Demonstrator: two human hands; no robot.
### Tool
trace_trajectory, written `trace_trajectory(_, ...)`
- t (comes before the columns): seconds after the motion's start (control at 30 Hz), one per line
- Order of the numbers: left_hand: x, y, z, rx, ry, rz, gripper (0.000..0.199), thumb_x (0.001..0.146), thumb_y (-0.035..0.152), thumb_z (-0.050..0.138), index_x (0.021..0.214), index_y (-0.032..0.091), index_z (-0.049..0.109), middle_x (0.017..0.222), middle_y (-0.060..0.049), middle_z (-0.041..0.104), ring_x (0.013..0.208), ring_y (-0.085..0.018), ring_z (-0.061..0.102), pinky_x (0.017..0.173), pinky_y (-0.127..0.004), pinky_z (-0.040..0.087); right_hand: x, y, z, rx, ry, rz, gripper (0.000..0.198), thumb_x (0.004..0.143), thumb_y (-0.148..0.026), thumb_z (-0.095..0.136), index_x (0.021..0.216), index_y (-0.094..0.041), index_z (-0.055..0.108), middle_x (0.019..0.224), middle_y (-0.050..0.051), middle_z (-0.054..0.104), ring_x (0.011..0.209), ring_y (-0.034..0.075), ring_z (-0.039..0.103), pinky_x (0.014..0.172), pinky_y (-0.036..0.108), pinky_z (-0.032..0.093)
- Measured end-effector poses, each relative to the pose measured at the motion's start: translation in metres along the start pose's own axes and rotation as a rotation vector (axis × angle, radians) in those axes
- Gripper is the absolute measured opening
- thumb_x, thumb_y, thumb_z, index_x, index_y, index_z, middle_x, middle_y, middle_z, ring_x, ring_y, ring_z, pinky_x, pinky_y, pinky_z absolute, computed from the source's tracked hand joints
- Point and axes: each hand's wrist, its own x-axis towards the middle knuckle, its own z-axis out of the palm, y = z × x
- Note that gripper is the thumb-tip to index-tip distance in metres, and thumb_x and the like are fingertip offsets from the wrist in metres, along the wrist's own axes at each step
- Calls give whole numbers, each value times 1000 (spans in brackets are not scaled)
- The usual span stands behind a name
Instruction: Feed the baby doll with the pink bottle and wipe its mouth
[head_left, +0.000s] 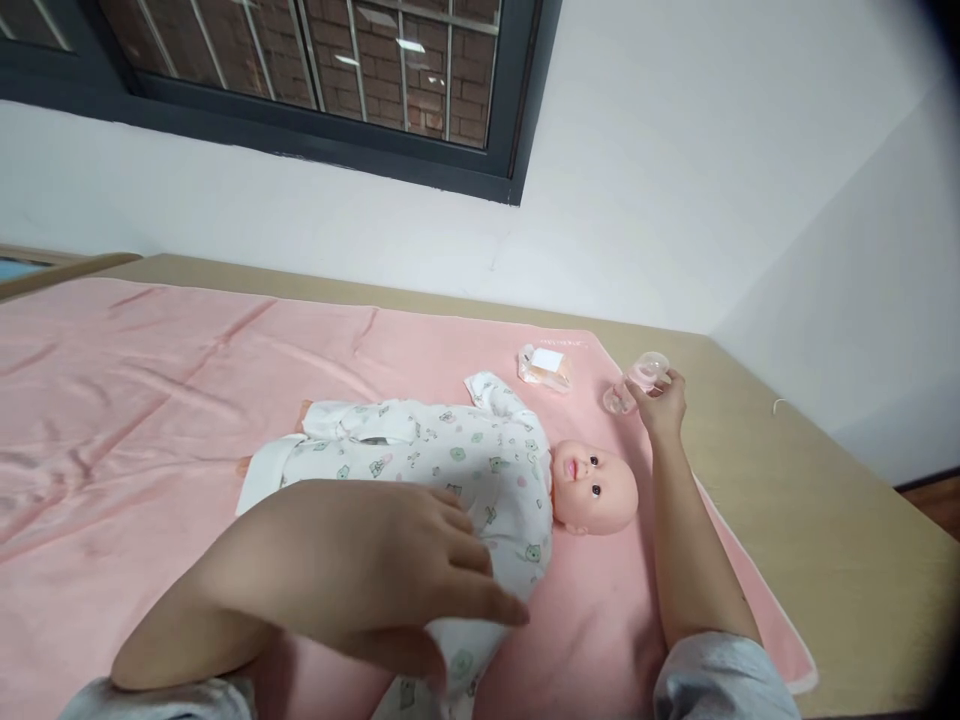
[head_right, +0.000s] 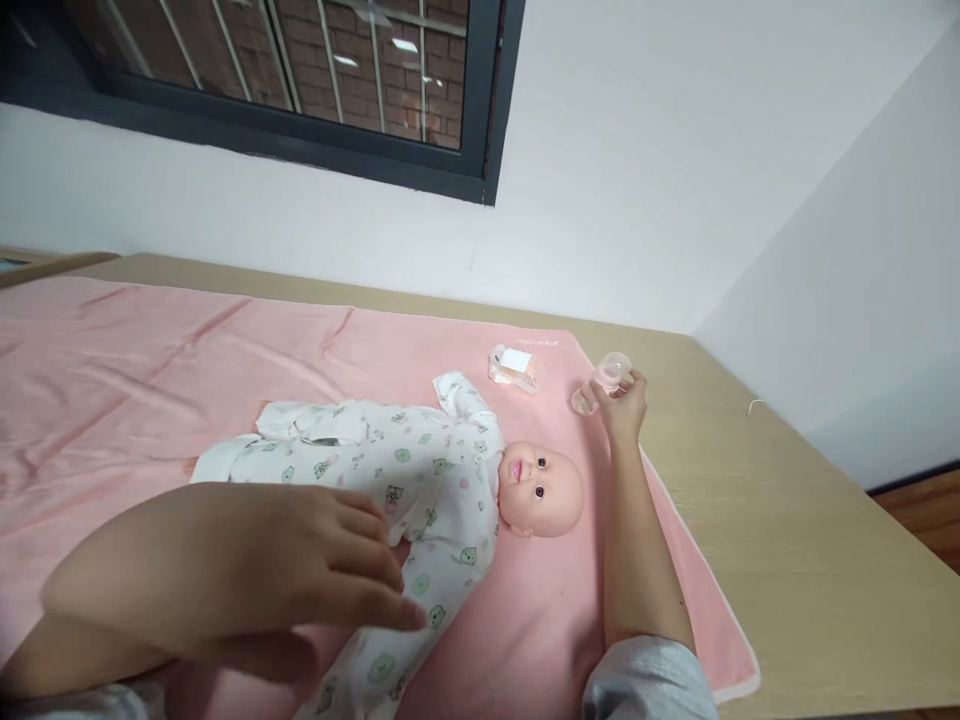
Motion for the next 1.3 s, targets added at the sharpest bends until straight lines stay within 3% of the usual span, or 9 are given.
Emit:
trace_trajectory(0.1, 13, -22, -13, -149, 24, 73, 40, 93, 23, 59, 134, 20, 58, 126, -7, 65, 116, -17, 60, 101, -24, 45, 0, -20, 0, 84, -33, -36, 71, 53, -39, 83, 114, -19, 54, 97, 4, 64, 76, 16, 58, 76, 35, 49)
trace_trajectory(0.2, 24, -42, -15, -175, 295, 35, 34, 98, 19, 49, 131, 17, 58, 137, -10, 57, 127, -17, 53, 107, -27, 43, -7, -52, -1, 184, -157, -73, 63, 54, -38, 84, 108, -20, 58, 102, 5, 66, 83, 17, 61, 78, 35, 50)
trace_trajectory(0.33, 34, -58, -6, -123, 588, -196, 35, 98, 19, 50, 133, 22, 54, 138, -6, 55, 129, -16, 50, 109, -30, 41, -37, -107, -12, 282, -410, -155, 53, 57, -34, 85, 103, -21, 60, 108, 5, 67, 94, 20, 65, 84, 38, 52)
trace_trajectory(0.47, 42, -62, 4, -107, 670, -375, 55, 95, 22, 55, 146, 29, 37, 144, -4, 51, 126, -18, 54, 103, -33, 47, -81, -160, -35, 256, -611, -314, 55, 65, -35, 84, 114, -26, 61, 114, 4, 66, 105, 22, 64, 92, 42, 53)
trace_trajectory(0.6, 48, -56, 11, -111, 698, -405, 75, 92, 27, 61, 154, 30, 19, 146, -5, 50, 128, -20, 53, 106, -35, 46, -120, -195, -54, 265, -727, -380, 51, 71, -37, 81, 117, -29, 61, 118, 5, 64, 110, 24, 63, 95, 43, 54)
trace_trajectory(0.8, 54, -46, 14, -84, 810, -419, 78, 88, 42, 68, 150, 25, 24, 140, -6, 56, 128, -21, 54, 109, -37, 43, -156, -205, -46, 372, -689, -346, 51, 73, -39, 79, 119, -31, 58, 123, 4, 62, 114, 24, 62, 97, 45, 55)
trace_trajectory(0.97, 56, -45, 15, -59, 804, -458, 79, 83, 38, 71, 148, 20, 31, 145, -7, 52, 127, -22, 54, 107, -36, 43, -174, -207, -35, 397, -706, -300, 52, 74, -38, 79, 120, -32, 55, 124, 3, 61, 113, 22, 62, 97, 45, 55)
trace_trajectory(1.17, 57, -45, 14, -5, 805, -480, 66, 80, 31, 73, 139, 20, 47, 141, -3, 58, 124, -22, 57, 110, -36, 40, -175, -206, -32, 370, -770, -292, 52, 73, -43, 79, 119, -31, 56, 123, 3, 62, 110, 22, 63, 96, 45, 55)
trace_trajectory(1.3, 55, -49, 13, 66, 818, -485, 65, 80, 31, 74, 138, 20, 48, 141, -2, 58, 128, -22, 55, 110, -36, 38, -172, -206, -34, 360, -675, -391, 48, 76, -44, 77, 118, -30, 59, 122, 5, 63, 115, 24, 61, 100, 45, 52)
